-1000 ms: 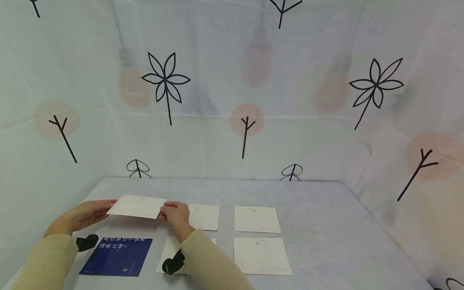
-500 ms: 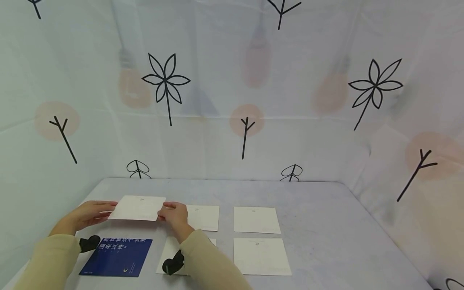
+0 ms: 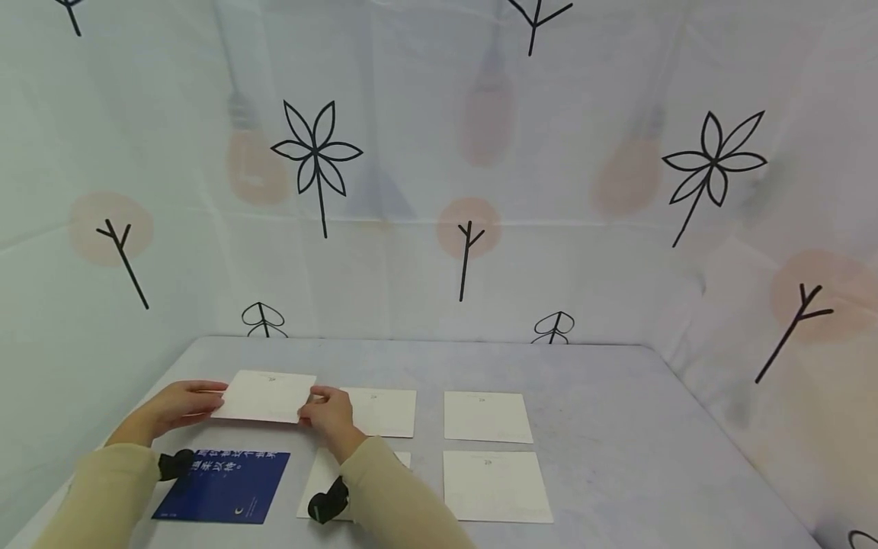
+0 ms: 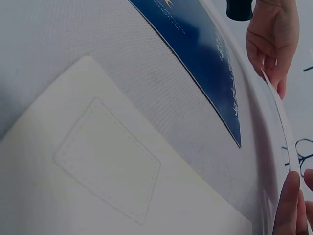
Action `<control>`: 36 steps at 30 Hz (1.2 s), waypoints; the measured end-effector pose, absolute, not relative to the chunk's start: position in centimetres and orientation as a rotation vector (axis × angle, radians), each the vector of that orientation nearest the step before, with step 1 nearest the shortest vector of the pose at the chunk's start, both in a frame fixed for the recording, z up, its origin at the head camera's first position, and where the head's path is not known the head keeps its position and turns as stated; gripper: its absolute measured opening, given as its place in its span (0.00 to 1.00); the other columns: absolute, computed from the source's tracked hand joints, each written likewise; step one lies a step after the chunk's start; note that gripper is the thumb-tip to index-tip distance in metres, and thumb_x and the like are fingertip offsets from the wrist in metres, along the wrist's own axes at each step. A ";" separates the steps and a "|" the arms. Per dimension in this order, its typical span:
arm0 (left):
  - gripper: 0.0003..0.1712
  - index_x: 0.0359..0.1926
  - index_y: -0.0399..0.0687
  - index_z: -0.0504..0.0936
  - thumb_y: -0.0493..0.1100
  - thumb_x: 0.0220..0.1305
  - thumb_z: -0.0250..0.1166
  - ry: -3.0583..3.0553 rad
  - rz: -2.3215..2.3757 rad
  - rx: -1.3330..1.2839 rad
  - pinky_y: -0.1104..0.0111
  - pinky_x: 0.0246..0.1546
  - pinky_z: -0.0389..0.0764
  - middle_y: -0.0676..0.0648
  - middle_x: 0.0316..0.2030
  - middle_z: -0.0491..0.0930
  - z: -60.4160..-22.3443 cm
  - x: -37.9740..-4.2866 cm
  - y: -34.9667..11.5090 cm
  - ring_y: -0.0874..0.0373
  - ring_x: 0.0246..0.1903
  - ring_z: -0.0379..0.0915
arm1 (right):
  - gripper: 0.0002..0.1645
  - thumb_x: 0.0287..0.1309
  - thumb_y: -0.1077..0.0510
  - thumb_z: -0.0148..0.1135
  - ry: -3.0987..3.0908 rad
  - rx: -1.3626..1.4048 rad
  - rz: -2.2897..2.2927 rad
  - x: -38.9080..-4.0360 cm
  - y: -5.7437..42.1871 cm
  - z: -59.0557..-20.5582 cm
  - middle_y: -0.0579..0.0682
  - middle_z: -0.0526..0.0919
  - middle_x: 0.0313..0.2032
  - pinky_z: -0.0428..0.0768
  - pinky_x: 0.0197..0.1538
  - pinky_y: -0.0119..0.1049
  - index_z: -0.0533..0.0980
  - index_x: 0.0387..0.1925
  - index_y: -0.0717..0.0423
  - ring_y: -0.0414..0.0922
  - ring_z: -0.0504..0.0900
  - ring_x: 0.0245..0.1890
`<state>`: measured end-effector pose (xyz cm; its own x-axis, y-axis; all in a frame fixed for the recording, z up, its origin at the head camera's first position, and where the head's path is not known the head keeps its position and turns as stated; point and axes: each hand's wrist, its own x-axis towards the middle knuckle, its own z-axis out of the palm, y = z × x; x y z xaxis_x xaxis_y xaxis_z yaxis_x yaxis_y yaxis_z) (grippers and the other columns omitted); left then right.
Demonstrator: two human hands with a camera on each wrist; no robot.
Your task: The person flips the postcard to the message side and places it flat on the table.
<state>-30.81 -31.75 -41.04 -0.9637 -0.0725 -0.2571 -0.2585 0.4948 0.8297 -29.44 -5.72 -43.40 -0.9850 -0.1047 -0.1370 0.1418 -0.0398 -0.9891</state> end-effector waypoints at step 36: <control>0.24 0.53 0.24 0.71 0.34 0.57 0.63 2.666 1.298 -0.348 0.69 0.28 0.78 0.36 0.37 0.79 -41.9 -30.5 -30.8 0.58 0.27 0.73 | 0.25 0.50 0.67 0.63 2.189 -0.098 -1.789 -29.8 -5.2 -42.6 0.49 0.80 0.31 0.80 0.36 0.34 0.72 0.53 0.68 0.42 0.82 0.26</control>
<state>-30.49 -30.75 -41.93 -0.9608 -0.1397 -0.2395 -0.2747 0.5974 0.7534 -29.80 -5.20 -42.55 -0.9490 -0.2470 -0.1959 0.1428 0.2172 -0.9656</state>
